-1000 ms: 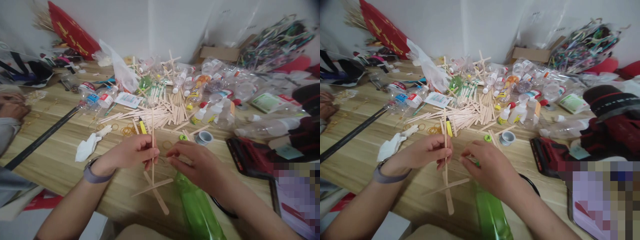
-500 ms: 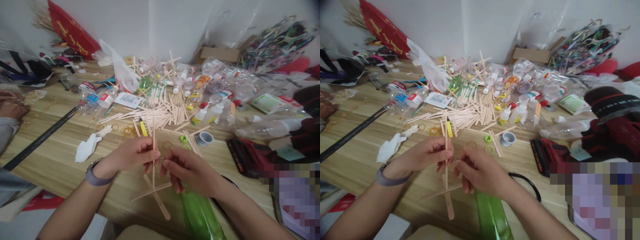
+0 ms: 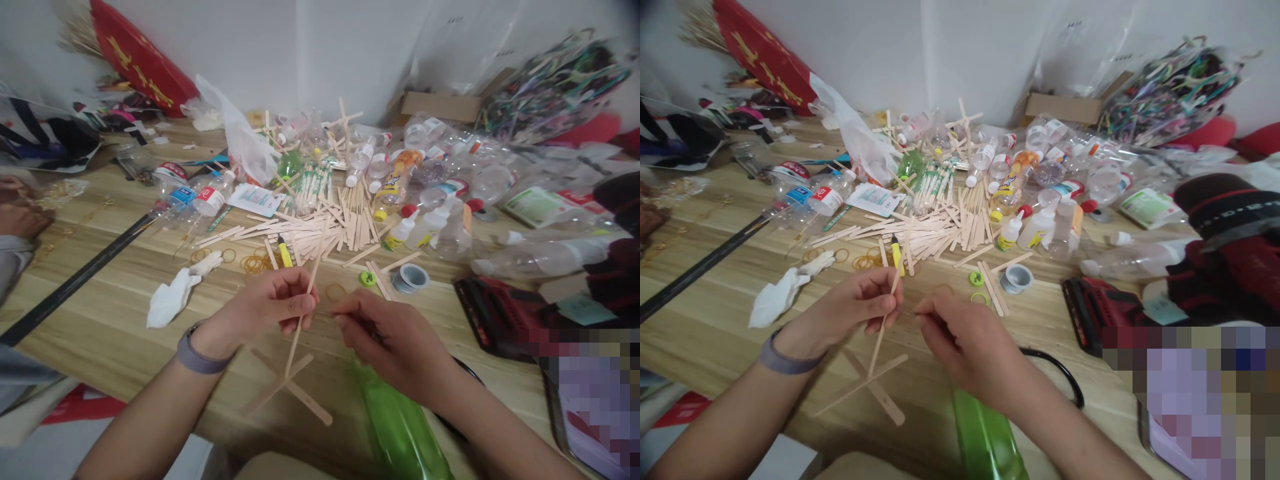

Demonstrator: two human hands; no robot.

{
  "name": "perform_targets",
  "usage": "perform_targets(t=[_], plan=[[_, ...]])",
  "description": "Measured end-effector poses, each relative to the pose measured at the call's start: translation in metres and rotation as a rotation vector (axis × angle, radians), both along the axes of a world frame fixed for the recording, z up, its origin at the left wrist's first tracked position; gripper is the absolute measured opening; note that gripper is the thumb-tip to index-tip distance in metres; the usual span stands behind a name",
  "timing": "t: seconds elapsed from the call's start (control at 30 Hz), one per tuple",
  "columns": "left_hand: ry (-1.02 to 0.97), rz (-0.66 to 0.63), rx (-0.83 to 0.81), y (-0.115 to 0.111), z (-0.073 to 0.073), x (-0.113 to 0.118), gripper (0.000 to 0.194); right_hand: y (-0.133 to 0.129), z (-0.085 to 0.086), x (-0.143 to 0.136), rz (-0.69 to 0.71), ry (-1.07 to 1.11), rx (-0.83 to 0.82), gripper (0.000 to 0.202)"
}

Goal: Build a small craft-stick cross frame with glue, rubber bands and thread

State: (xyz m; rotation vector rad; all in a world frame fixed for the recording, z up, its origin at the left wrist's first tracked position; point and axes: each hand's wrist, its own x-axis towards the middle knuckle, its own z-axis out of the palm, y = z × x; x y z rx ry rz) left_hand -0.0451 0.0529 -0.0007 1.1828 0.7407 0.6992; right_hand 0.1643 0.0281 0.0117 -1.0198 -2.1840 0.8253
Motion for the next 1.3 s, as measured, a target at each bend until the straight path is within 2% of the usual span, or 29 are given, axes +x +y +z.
perform_targets(t=[0.1, 0.3, 0.5, 0.67, 0.87, 1.0, 1.13, 1.3], plan=[[-0.023, -0.015, -0.042, -0.001, -0.002, 0.0, 0.042, 0.001, -0.001, -0.001, 0.039, 0.032, 0.06, 0.022], [-0.04, -0.091, -0.036, -0.004, -0.005, 0.003, 0.046, 0.003, -0.004, -0.001, 0.083, 0.21, -0.079, 0.024], [-0.069, -0.156, -0.032, -0.007, -0.012, 0.005, 0.05, -0.001, -0.004, -0.001, 0.169, 0.323, -0.072, 0.022], [-0.047, -0.129, -0.057, -0.006, -0.014, 0.006, 0.05, -0.002, -0.009, 0.001, 0.17, 0.27, 0.127, 0.019], [0.069, -0.005, -0.015, 0.001, -0.015, 0.01, 0.04, -0.002, -0.013, 0.007, 0.111, -0.07, 0.518, 0.023], [0.112, -0.011, 0.027, 0.001, -0.017, 0.009, 0.028, -0.003, -0.013, 0.009, 0.108, -0.218, 0.717, 0.029], [0.183, -0.056, 0.018, -0.001, -0.016, 0.005, 0.026, -0.004, -0.014, 0.01, 0.139, -0.245, 0.768, 0.029], [0.2, -0.05, 0.019, -0.001, -0.008, 0.005, 0.027, -0.006, -0.012, 0.009, 0.135, -0.263, 0.774, 0.025]])
